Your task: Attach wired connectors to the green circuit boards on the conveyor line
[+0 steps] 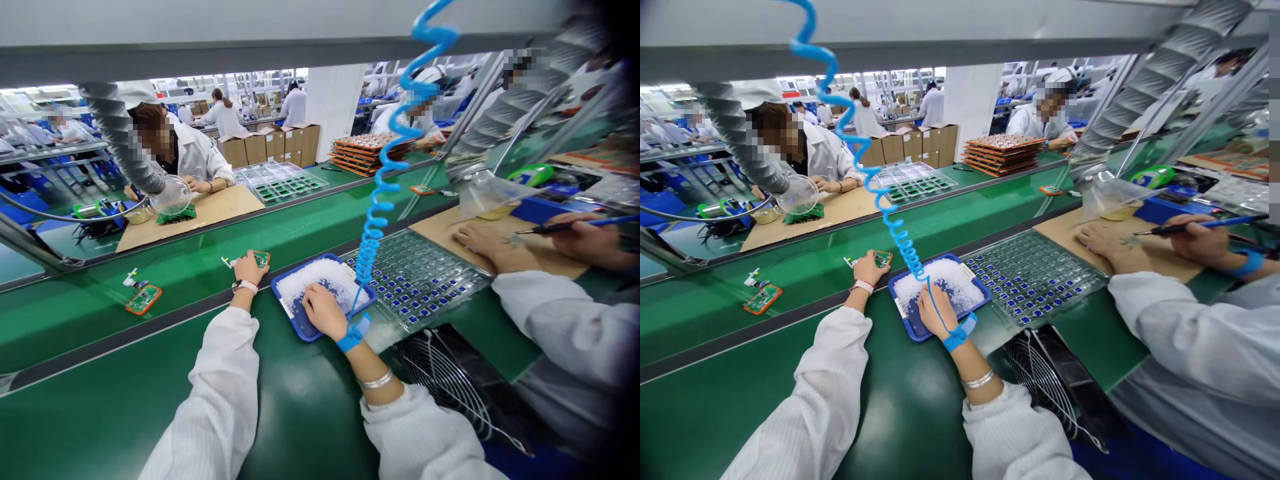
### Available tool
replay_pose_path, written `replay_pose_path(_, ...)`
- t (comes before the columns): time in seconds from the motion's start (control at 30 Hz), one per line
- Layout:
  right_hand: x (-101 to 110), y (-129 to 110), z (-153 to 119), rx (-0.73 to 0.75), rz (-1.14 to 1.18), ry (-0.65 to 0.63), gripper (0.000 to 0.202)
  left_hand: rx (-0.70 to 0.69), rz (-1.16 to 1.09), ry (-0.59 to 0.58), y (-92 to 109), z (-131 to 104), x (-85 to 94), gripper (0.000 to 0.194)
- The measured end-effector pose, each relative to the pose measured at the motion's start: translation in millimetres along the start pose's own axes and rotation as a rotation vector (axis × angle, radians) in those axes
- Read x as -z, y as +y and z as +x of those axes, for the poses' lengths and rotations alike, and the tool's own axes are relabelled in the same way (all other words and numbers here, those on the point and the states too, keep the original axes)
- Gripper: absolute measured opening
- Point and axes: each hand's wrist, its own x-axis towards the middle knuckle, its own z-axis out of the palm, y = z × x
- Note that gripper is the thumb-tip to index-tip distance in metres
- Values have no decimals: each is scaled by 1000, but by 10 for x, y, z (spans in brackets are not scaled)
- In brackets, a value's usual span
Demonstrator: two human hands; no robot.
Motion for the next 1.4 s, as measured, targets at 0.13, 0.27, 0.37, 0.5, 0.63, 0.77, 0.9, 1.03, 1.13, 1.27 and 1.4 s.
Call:
replay_pose_path(0.13, 16, -17, 2, -15, -16, -32, 14, 29, -70, 26, -199, -24, 73, 56)
replay_pose_path(0.27, 9, -21, 3, 2, -24, -29, 16, 22, -99, 48, -399, -119, 183, 53)
replay_pose_path(0.37, 16, -1, 15, 13, -4, -28, 16, -52, -148, 56, -517, -318, 298, 51)
replay_pose_path(0.5, 81, -37, 23, 57, 91, 68, 15, -219, -258, 5, -654, -815, 460, 50)
replay_pose_path(0.63, 110, -355, -72, 186, 387, 135, 12, -338, -300, -150, -769, -1439, 571, 50)
replay_pose_path(0.77, -60, -779, -258, 267, 657, -35, 14, -434, -368, -300, -807, -1909, 639, 45)
replay_pose_path(0.9, -277, -912, -344, 248, 696, -124, 13, -376, -429, -295, -735, -2058, 647, 38)
replay_pose_path(1.03, -341, -868, -325, 258, 698, -153, 11, -248, -543, -173, -630, -1995, 569, 14)
replay_pose_path(1.13, -330, -862, -312, 263, 706, -168, 11, -205, -607, -154, -605, -1941, 512, 10)
replay_pose_path(1.27, -343, -873, -308, 266, 672, -203, 12, -126, -654, -164, -608, -1921, 491, 8)
replay_pose_path(1.4, -381, -867, -302, 255, 646, -204, 12, -67, -664, -203, -577, -1913, 507, 11)
